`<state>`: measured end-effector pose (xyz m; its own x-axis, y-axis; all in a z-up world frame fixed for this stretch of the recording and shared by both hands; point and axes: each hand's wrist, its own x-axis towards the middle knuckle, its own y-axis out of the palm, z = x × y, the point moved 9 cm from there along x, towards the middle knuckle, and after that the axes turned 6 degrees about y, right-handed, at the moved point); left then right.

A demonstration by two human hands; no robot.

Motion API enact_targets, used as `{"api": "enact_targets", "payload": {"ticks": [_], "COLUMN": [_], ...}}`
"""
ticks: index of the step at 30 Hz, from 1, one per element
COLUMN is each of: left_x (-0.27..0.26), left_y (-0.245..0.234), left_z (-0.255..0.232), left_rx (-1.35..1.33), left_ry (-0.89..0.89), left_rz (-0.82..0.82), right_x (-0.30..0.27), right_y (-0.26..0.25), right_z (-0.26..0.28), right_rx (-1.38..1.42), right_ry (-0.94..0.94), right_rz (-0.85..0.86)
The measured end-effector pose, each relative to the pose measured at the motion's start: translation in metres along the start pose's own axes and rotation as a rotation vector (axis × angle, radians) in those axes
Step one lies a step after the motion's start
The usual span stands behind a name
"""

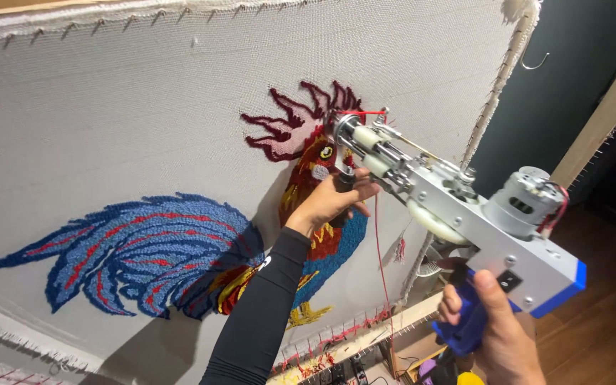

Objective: Use a tufting gun to stitch yarn into a rug canvas with a rooster design.

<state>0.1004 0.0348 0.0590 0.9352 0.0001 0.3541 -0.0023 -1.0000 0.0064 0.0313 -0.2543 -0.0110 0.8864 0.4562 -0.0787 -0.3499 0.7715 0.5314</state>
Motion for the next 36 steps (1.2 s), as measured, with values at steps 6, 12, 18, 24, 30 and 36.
{"api": "enact_targets", "payload": {"ticks": [6, 12, 18, 24, 30, 36], "left_x": [-0.003, -0.007, -0.008, -0.004, -0.013, -0.005], "left_y": [0.037, 0.058, 0.064, 0.072, 0.063, 0.005], "left_z": [0.001, -0.023, -0.018, -0.034, -0.031, -0.028], "left_rx": [0.009, 0.035, 0.006, 0.096, 0.227, -0.581], "left_ry": [-0.007, -0.006, -0.027, 0.040, 0.015, 0.153], "left_rz": [0.114, 0.111, 0.130, 0.175, 0.147, -0.171], "right_x": [-0.010, -0.025, -0.021, -0.026, -0.030, -0.031], "right_y": [-0.039, -0.041, -0.061, -0.051, -0.045, -0.049], "right_z": [0.000, 0.016, 0.011, 0.019, 0.030, 0.031], "right_rx": [0.028, 0.012, 0.005, 0.018, -0.012, -0.071], "right_ry": [-0.119, -0.188, -0.142, -0.130, -0.220, -0.204], "right_rz": [0.200, 0.116, 0.108, 0.118, 0.128, 0.060]}}
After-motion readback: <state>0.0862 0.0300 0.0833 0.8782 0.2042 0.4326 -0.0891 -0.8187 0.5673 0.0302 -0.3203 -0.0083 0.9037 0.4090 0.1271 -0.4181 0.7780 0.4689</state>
